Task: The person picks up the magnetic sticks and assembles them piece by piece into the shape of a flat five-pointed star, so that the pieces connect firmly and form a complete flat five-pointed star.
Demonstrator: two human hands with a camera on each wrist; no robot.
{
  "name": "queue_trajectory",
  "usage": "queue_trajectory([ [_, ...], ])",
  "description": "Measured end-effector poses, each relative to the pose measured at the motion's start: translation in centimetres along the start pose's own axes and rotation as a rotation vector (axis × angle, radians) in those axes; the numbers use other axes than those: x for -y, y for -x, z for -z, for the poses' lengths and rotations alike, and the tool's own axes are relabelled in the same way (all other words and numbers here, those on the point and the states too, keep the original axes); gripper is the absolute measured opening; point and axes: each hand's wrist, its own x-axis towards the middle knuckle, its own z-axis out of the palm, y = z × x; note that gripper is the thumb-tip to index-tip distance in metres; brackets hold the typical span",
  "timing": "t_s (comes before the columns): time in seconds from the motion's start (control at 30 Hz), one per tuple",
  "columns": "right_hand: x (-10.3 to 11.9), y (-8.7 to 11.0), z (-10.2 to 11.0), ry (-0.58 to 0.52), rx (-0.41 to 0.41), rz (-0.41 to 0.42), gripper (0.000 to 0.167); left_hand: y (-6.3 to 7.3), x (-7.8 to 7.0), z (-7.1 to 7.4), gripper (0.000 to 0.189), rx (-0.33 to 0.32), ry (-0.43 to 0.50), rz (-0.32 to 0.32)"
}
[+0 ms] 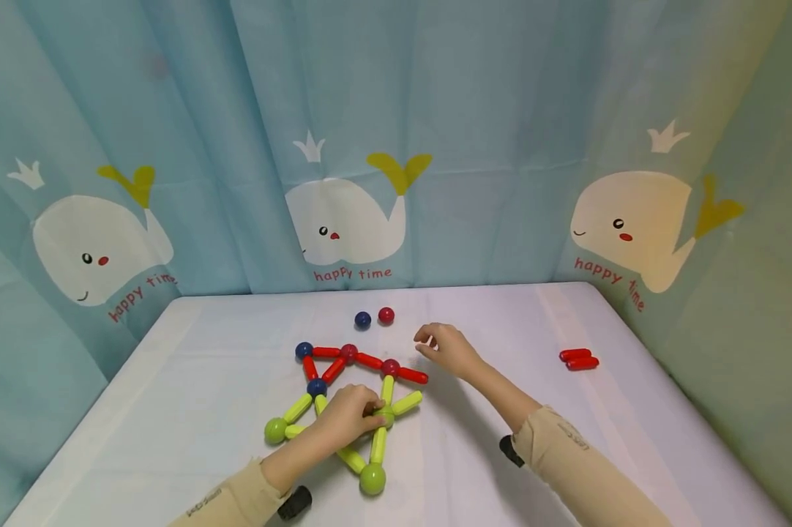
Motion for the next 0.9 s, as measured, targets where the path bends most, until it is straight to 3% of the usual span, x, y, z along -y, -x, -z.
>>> queue_trajectory([
  [0.3, -0.6, -3.8, -1.3, 0.07, 0.106, -0.095, 0.037, 0.3, 0.4, -0.3, 0.024, 0.031, 0.015, 0.016],
  [0.6, 0.2, -7.5, -2.1, 0.077, 0.154, -0.049, 0.051, -0.2, 0.3, -0.1, 0.022, 0.008, 0.012, -0.006],
  [0.9, 1.9, -10.3, -3.3, 0.089, 0.217, 0.051, 0.044, -0.2, 0.5, -0.2, 0.02, -0.007, 0.022, -0.032],
])
